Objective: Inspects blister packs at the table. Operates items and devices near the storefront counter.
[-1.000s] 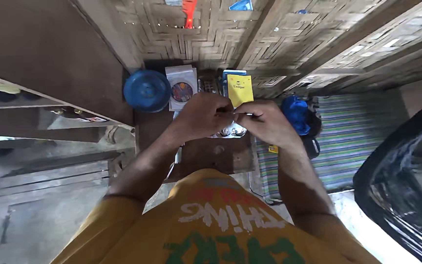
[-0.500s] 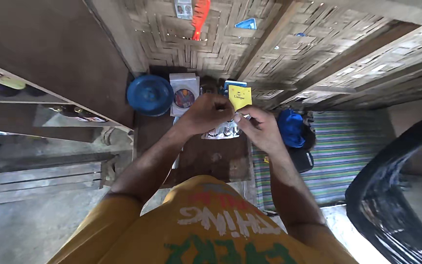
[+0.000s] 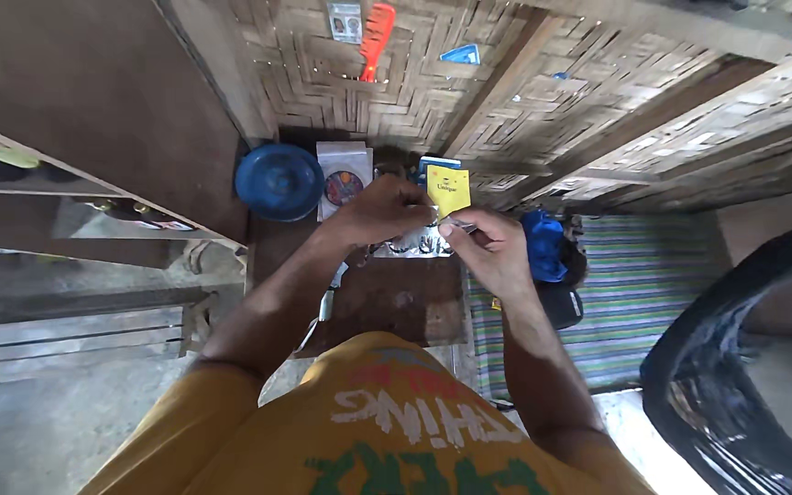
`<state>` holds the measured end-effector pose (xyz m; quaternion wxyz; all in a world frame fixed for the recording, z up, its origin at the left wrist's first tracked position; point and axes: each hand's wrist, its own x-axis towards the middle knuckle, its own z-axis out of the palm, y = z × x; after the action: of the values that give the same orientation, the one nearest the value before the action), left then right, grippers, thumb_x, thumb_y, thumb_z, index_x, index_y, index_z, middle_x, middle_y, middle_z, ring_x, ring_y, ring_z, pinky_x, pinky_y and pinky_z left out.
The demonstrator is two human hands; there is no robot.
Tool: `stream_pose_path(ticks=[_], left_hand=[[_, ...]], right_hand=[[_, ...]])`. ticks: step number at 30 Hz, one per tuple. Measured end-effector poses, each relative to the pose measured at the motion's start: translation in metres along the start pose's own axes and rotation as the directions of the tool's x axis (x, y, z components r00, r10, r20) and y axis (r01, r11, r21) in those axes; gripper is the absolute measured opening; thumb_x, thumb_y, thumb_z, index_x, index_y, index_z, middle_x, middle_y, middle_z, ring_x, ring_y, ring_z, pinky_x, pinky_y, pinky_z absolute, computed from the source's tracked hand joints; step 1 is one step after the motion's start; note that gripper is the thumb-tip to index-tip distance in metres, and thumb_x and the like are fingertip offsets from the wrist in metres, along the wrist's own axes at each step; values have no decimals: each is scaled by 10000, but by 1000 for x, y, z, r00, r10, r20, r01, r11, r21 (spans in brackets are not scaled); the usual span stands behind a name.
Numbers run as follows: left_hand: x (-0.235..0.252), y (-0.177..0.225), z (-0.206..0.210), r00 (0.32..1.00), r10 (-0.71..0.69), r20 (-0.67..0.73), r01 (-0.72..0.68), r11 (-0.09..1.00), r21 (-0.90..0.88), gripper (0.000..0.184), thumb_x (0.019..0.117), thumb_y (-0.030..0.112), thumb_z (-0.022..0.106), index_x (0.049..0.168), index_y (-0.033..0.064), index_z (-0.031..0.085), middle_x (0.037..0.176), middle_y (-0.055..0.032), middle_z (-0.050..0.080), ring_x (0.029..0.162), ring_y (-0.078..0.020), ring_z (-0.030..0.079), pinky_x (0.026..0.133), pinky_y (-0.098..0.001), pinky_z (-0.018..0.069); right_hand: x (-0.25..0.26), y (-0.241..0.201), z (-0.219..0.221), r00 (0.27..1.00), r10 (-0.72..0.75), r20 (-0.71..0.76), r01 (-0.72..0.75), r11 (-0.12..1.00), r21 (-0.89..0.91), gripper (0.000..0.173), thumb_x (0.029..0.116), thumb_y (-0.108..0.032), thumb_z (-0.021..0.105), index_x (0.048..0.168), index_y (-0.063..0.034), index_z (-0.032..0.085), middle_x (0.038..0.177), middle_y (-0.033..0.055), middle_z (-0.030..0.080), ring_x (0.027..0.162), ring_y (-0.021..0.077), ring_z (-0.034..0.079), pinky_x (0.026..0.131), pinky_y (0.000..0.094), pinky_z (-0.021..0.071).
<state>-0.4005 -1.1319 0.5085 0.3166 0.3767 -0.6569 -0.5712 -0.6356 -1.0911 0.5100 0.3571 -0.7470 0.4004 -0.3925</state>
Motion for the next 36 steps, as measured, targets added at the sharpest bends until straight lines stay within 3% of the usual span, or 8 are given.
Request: stream_pose_path(ticks=[6,10,14,21,26,28,31,36], left_hand=[[1,4,-1,999,-43,-1,43,999,-28,168,1007,168,641,938,45,731,667,-27,638,477,-77,539,404,-225,435],[2,2,-2,999,-27,-26,25,999,-43,146,996,156,659,945,39,731,676,-26,643,492,-71,549,425,-224,457],[2,-5,-10,982,5,188,6,998,-61,156,971,175,696,990,21,714,742,-39,687,572,-75,614,497,-228,520],[3,-1,-8,973,-113,202,150,973,-176,99,935,105,719,907,10,713,740,-45,700,619,-74,644,561,-230,546],[2,3,-9,980,-136,147,157,978,-140,90,920,92,723,960,12,719,746,-41,698,588,-73,630,519,-222,535],[3,1,-10,981,-122,148,135,987,-86,111,921,114,733,967,14,726,743,-41,700,583,-75,629,522,-227,537],[4,-3,-8,981,-134,137,141,989,-47,130,917,148,745,934,21,725,721,-41,685,577,-78,609,521,-235,513],[5,-24,-3,969,-192,157,205,976,-73,148,936,167,737,937,21,718,722,-41,681,569,-77,605,510,-231,511]], right_hand=[[-2,3,-1,998,-59,-14,60,997,53,129,925,-45,720,1051,-21,734,1025,56,709,828,121,688,646,257,608],[-2,7,-5,989,130,66,-140,975,174,274,926,-115,746,1194,-84,698,959,51,731,696,122,675,571,258,589],[-1,7,-6,978,188,93,-200,970,142,199,929,-135,745,1124,-110,720,942,39,726,623,129,641,495,257,551],[-5,10,-1,999,-31,33,26,988,151,128,937,-36,707,1064,-31,702,1057,61,690,878,138,687,702,274,623],[-4,13,-4,981,140,138,-170,956,241,271,957,-142,716,1216,-80,670,1057,60,726,815,142,708,680,281,623],[-6,16,-2,972,181,151,-218,936,277,251,933,-91,737,1177,-57,689,999,92,736,770,180,719,666,315,642],[-8,27,3,989,127,82,-146,938,316,232,876,14,748,1104,-4,713,976,105,744,798,184,725,705,341,644],[-24,45,14,994,105,-26,-89,934,346,216,872,6,755,1087,-5,729,1046,96,741,856,176,716,750,346,635]])
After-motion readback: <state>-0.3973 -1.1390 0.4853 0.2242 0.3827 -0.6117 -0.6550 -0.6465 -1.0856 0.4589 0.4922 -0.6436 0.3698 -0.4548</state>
